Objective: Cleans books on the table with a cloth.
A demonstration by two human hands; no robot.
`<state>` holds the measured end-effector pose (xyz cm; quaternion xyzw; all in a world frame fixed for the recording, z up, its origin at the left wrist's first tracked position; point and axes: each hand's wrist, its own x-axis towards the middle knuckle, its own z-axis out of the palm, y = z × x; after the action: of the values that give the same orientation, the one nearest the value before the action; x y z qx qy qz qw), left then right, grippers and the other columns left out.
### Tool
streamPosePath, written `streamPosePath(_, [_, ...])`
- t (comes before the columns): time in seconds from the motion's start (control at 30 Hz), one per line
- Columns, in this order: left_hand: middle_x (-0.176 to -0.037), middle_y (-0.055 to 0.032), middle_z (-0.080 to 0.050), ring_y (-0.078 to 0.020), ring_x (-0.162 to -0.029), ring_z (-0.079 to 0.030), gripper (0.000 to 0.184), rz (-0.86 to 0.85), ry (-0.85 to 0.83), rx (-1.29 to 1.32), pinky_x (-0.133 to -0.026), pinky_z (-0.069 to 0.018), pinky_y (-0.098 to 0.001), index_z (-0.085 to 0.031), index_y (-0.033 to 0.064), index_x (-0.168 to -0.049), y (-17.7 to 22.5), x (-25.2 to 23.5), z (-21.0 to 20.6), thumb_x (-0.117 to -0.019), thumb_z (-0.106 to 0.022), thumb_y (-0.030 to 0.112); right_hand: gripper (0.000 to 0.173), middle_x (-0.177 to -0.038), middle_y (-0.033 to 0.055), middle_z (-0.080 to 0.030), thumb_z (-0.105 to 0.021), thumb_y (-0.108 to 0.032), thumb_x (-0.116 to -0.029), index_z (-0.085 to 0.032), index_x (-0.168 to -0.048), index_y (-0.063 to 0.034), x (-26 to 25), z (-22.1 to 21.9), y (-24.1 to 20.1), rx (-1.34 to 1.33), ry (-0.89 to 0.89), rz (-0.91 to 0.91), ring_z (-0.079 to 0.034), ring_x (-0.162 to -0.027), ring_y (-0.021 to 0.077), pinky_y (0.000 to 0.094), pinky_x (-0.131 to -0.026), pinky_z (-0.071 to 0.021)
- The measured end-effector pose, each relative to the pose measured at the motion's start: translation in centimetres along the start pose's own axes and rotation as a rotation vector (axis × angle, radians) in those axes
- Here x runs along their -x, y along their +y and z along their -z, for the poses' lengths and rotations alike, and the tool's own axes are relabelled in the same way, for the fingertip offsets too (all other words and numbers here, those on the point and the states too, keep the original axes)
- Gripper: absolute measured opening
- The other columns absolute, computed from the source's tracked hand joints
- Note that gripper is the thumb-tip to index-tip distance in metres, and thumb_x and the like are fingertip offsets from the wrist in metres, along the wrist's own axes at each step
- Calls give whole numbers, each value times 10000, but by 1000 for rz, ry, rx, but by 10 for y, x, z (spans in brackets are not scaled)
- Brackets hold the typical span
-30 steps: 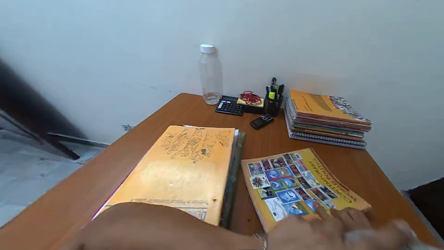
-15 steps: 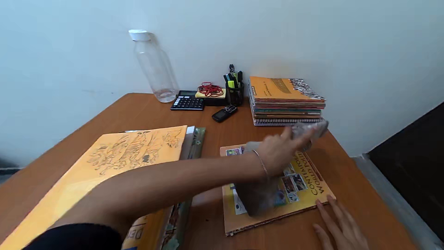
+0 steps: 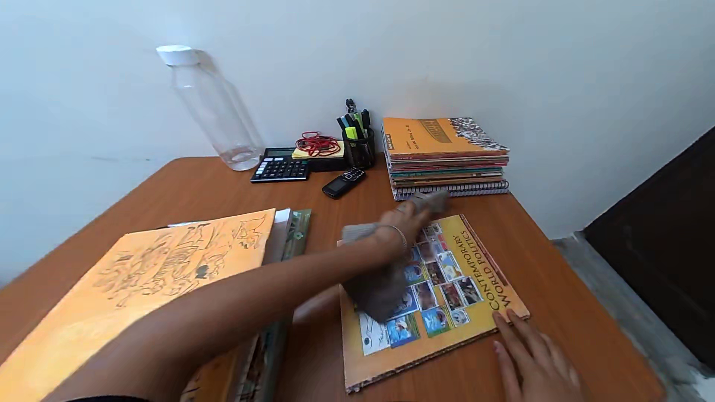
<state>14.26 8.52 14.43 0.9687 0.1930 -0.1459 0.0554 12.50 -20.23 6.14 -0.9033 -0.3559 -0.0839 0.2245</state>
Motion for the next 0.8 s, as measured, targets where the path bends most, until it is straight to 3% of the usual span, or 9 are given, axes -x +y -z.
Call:
streamPosePath(0.1, [-1487,-285,-451,-492,-1061,-650,783,103,1,-96,-852,-536,-614,-244,322,-1642,-60,2,1,-1004,-562,-2,336,-1264,231,-689,-619,-199,-989,-729,-1282,-76,-9,-2,-3,23,48,10,-612,-1132,543,668,-903,-460])
streamPosePath(0.23, [-1402,-247,-529,-425,-932,-688,722,113,46,-102,-776,-561,-564,-307,343,-1624,-75,45,-11,-1012,-596,92,328,-1235,272,-690,-631,-182,-986,-729,-1254,-19,-14,-2,4,-18,27,80,-566,-1242,571,707,-1101,-348])
streamPosePath(0.3, [-1425,-251,-503,-425,-940,-687,704,82,18,-68,-782,-563,-562,-313,347,-1619,-58,61,-12,-1019,-557,70,335,-1201,281,-697,-636,-202,-990,-730,-1241,-1,-14,-1,4,-18,15,97,-596,-1217,549,691,-1116,-347])
streamPosePath(0.37, [-1445,-256,-479,-426,-976,-681,685,14,-1,-8,-796,-567,-562,-312,334,-1621,-37,67,-13,-1027,-542,81,368,-1093,262,-728,-664,-289,-975,-758,-1176,5,-11,1,-2,18,45,104,-667,-1101,512,665,-1060,-426])
streamPosePath(0.43, [-1452,-272,-471,-442,-1019,-672,642,-78,-18,51,-820,-561,-572,-312,309,-1620,-12,66,-15,-1046,-524,115,401,-939,230,-722,-690,-347,-942,-779,-1112,6,-6,-3,-11,82,122,93,-696,-911,455,574,-878,-538])
streamPosePath(0.53, [-1485,-276,-446,-451,-1076,-657,589,-259,-51,143,-844,-556,-590,-315,261,-1622,38,60,-15,-1070,-497,167,466,-914,232,-705,-720,-392,-909,-769,-1126,17,2,-7,-23,118,163,35,-681,-839,433,494,-723,-560])
streamPosePath(0.63, [-1555,-284,-382,-485,-1214,-588,600,-448,-67,258,-926,-521,-617,-297,239,-1629,90,50,-19,-1071,-515,205,571,-969,257,-702,-759,-453,-849,-754,-1121,49,13,-6,-37,139,143,-18,-676,-878,449,508,-735,-558])
streamPosePath(0.73, [-1648,-285,-249,-526,-1393,-422,620,-653,-41,247,-1031,-398,-691,-258,327,-1642,124,44,-29,-1081,-521,345,405,-985,305,-680,-829,-288,-762,-759,-939,69,17,-1,-48,146,120,-77,-673,-908,482,539,-750,-560])
streamPosePath(0.8, [-1657,-279,-237,-537,-1414,-380,575,-734,-48,189,-1041,-317,-740,-302,355,-1626,128,44,-30,-1083,-478,425,417,-948,312,-675,-852,-312,-732,-760,-876,68,13,-2,-49,154,171,-100,-672,-884,487,544,-735,-553])
